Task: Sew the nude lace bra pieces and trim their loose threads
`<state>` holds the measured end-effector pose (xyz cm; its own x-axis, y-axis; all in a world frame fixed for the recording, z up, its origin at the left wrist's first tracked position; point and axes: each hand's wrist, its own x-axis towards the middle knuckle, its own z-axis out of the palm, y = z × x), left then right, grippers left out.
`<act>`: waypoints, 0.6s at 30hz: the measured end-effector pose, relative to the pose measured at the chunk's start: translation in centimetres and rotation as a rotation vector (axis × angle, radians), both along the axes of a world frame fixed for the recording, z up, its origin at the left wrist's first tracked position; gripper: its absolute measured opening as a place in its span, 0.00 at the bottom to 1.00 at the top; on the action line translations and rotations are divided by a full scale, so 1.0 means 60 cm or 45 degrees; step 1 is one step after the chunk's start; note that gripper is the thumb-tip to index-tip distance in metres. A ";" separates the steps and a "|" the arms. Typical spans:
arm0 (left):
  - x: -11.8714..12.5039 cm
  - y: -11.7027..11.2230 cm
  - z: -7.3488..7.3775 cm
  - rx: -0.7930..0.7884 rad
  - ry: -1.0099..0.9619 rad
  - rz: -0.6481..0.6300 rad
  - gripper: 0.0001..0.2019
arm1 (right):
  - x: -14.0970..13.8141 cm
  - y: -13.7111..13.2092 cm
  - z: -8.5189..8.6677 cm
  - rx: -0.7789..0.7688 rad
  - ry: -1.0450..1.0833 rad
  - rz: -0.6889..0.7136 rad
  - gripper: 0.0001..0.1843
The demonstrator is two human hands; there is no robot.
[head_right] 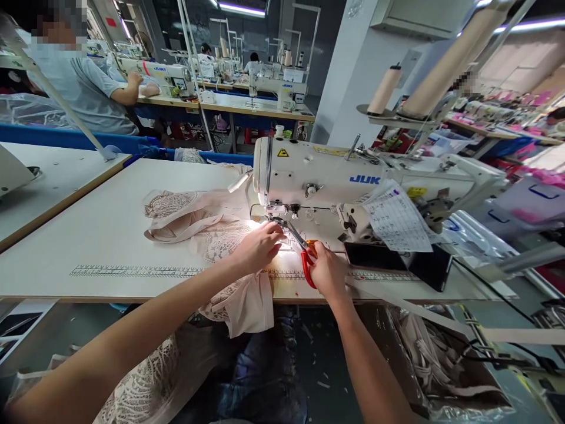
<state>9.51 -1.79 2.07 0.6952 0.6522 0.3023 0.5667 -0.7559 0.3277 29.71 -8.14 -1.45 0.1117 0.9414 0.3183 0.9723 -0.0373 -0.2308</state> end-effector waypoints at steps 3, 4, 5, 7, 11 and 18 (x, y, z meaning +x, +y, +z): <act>0.034 0.034 -0.006 0.014 0.167 -0.017 0.09 | -0.005 -0.004 0.002 -0.043 0.050 -0.006 0.11; 0.040 0.042 -0.009 0.015 0.183 -0.032 0.08 | -0.007 -0.004 0.003 -0.054 0.064 -0.014 0.11; 0.044 0.049 -0.012 0.015 0.194 -0.053 0.07 | -0.009 -0.005 0.002 -0.063 0.076 -0.024 0.11; 0.047 0.061 -0.019 0.017 0.217 -0.092 0.07 | -0.013 -0.005 0.003 -0.080 0.089 -0.049 0.12; 0.045 0.079 -0.026 0.006 0.217 -0.148 0.05 | -0.022 -0.002 0.007 -0.120 0.080 -0.084 0.11; 0.042 0.094 -0.022 -0.067 0.212 -0.266 0.06 | -0.030 0.005 0.020 -0.193 0.058 -0.088 0.10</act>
